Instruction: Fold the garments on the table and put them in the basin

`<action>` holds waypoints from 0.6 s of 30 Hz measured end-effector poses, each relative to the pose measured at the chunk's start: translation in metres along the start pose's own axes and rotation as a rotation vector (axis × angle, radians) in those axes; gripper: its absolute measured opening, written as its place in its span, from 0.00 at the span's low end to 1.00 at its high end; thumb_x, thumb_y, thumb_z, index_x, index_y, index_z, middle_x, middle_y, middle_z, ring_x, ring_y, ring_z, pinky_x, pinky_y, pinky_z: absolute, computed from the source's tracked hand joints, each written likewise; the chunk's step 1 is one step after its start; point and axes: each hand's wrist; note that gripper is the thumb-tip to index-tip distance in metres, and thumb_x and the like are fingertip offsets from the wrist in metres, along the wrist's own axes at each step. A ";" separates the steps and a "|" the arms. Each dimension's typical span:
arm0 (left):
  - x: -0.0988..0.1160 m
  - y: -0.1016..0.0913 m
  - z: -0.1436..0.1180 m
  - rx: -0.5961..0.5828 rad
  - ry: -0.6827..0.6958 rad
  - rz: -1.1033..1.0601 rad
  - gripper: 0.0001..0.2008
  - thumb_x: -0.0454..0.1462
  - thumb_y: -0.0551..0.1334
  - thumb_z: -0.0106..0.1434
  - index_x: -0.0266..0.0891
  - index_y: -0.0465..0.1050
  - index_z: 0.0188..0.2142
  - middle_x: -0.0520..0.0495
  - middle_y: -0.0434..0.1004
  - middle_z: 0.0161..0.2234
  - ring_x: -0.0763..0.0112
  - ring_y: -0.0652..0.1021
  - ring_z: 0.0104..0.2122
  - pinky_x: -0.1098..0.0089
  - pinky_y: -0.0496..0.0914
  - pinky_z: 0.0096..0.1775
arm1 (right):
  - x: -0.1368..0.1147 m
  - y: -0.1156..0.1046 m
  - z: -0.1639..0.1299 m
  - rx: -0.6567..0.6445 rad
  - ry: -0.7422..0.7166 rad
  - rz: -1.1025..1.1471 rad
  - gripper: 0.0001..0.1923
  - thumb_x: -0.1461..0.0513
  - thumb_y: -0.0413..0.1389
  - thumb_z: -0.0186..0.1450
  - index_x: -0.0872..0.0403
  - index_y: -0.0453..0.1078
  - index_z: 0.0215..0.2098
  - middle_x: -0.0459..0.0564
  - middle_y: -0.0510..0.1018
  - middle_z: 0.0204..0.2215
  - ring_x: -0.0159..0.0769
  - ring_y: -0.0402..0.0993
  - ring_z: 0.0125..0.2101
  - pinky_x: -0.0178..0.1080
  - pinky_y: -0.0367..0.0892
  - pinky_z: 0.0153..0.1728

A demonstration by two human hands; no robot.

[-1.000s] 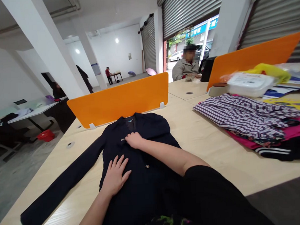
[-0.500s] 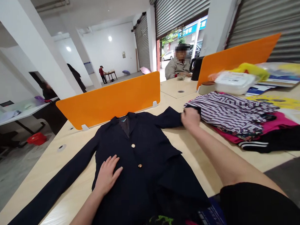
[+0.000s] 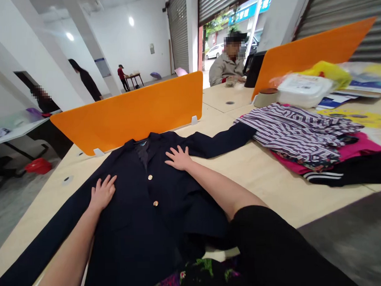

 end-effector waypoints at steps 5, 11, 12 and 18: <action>0.003 -0.022 0.011 -0.016 -0.069 0.106 0.25 0.43 0.45 0.69 0.48 0.57 0.64 0.44 0.56 0.66 0.40 0.55 0.63 0.34 0.51 0.56 | -0.013 -0.007 0.024 -0.017 0.030 -0.002 0.32 0.43 0.36 0.69 0.43 0.50 0.67 0.48 0.49 0.68 0.58 0.39 0.66 0.71 0.37 0.58; 0.056 -0.034 -0.067 0.147 0.271 -0.021 0.25 0.45 0.49 0.68 0.41 0.60 0.62 0.38 0.55 0.65 0.48 0.54 0.64 0.44 0.55 0.59 | -0.032 -0.012 -0.026 0.045 -0.114 -0.069 0.30 0.47 0.41 0.70 0.48 0.56 0.65 0.53 0.51 0.67 0.57 0.39 0.66 0.70 0.35 0.59; 0.065 -0.032 -0.088 0.112 0.399 -0.080 0.27 0.48 0.51 0.68 0.44 0.59 0.63 0.41 0.55 0.66 0.49 0.54 0.65 0.46 0.57 0.59 | -0.034 -0.010 -0.040 0.031 -0.195 -0.043 0.30 0.46 0.41 0.69 0.47 0.55 0.66 0.52 0.51 0.67 0.56 0.39 0.66 0.68 0.37 0.59; 0.088 -0.039 -0.172 -0.037 0.609 -0.124 0.23 0.47 0.49 0.69 0.50 0.61 0.61 0.44 0.57 0.65 0.51 0.56 0.64 0.44 0.57 0.59 | -0.044 -0.010 -0.078 -0.132 -0.255 0.012 0.30 0.47 0.41 0.70 0.46 0.52 0.67 0.50 0.49 0.68 0.55 0.41 0.66 0.68 0.41 0.59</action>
Point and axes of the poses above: each hand's wrist, its own z-axis towards the middle knuckle, its own y-axis out of the palm, x = y × z
